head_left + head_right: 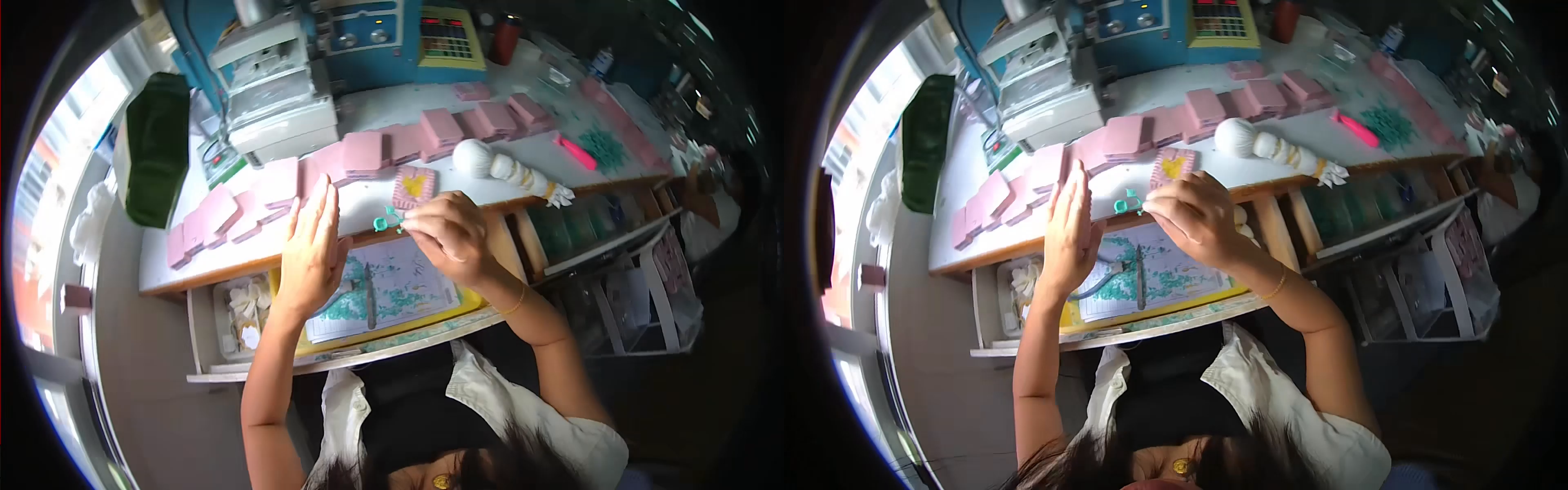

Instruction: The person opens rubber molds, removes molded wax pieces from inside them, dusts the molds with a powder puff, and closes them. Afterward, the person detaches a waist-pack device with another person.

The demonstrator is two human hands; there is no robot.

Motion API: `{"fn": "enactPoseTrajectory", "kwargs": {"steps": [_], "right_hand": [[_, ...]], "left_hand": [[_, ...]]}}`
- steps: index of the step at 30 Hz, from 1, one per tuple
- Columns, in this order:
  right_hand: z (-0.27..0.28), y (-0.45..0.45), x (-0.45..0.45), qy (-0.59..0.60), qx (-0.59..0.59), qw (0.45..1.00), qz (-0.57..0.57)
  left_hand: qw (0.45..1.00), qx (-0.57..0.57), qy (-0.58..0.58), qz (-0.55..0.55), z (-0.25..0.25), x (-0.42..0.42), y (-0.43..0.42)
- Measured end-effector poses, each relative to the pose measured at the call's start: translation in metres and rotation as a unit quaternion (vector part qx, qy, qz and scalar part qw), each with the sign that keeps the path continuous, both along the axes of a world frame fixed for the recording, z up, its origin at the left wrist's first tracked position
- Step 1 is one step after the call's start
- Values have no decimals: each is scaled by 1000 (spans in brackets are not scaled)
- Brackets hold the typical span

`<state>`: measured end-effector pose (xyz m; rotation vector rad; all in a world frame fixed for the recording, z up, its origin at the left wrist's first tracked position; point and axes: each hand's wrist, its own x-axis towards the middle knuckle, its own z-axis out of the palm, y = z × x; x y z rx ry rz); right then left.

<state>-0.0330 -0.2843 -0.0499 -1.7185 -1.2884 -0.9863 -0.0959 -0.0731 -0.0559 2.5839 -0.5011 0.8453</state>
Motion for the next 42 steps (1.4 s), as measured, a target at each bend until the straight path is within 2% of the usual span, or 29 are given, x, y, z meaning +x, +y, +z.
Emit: {"fn": "enactPoseTrajectory", "kwargs": {"steps": [1,2,4,5,6,8,9,10,12,15,17,18,19,20,22,23,25,26,28,30,33,34,35,36,37,38,40,41,42], "right_hand": [[3,-10,3,20,21,999,-17],[7,-22,7,36,43,998,-25],[6,-56,19,53,76,992,-90],[5,-77,29,46,97,984,-142],[7,-103,43,20,87,974,-210],[5,-161,80,40,133,941,-307],[7,-193,97,85,147,919,-356],[8,-224,118,71,150,892,-421],[12,-289,147,92,71,869,-481],[29,-300,148,76,43,848,-522],[37,-263,129,106,96,911,-388],[38,-237,113,151,36,929,-335],[34,-209,98,248,-1,939,-237],[23,-187,87,272,-96,936,-202],[5,-151,69,153,-233,933,-230],[7,-145,68,161,-261,915,-263],[11,-129,69,234,-300,866,-324],[16,-126,62,248,-243,882,-318],[21,-115,47,221,-110,936,-250],[32,-100,15,239,83,957,-141],[13,-52,-26,171,286,938,93],[-9,-49,-35,224,171,949,142],[-16,-54,-36,201,-170,964,49],[-33,-43,-38,193,-403,892,-73],[-36,-47,-35,208,-416,881,-85],[-38,-53,-33,228,-428,869,-99],[3,-54,-36,222,-221,947,-69],[22,-59,-41,189,-94,975,-63],[21,-68,-48,338,102,935,30]], "left_hand": [[988,89,123,-30,-14,7,5],[990,82,98,-53,-11,3,6],[968,-151,188,-64,3,-2,23],[964,-169,204,13,5,-3,34],[987,-30,139,69,13,-6,40],[996,1,67,51,19,-9,46],[989,-63,108,73,18,-10,46],[960,-225,167,26,10,-7,48],[823,-501,249,-99,5,-2,46],[563,-763,218,-232,-12,-2,41],[431,-769,282,-378,-10,-1,30],[356,-782,296,-418,-21,4,22],[313,-781,320,-435,-21,3,10],[295,-775,343,-441,-16,2,-4],[325,-761,407,-386,-20,-3,-18],[335,-745,443,-369,-25,-3,-22],[407,-709,479,-319,-41,-6,-27],[428,-710,506,-239,-41,-7,-30],[460,-695,515,-199,-54,-2,-30],[470,-690,526,-163,-53,1,-30],[488,-675,531,-155,-58,4,-31],[496,-671,524,-171,-65,5,-29],[505,-664,517,-190,-69,6,-29],[574,-693,433,-60,-65,2,-44],[585,-643,487,-81,-76,4,-28],[603,-638,469,-91,-80,5,-26],[534,-676,484,-154,-54,2,-23],[529,-675,486,-168,-59,3,-22],[523,-676,497,-155,-55,4,-23]]}}
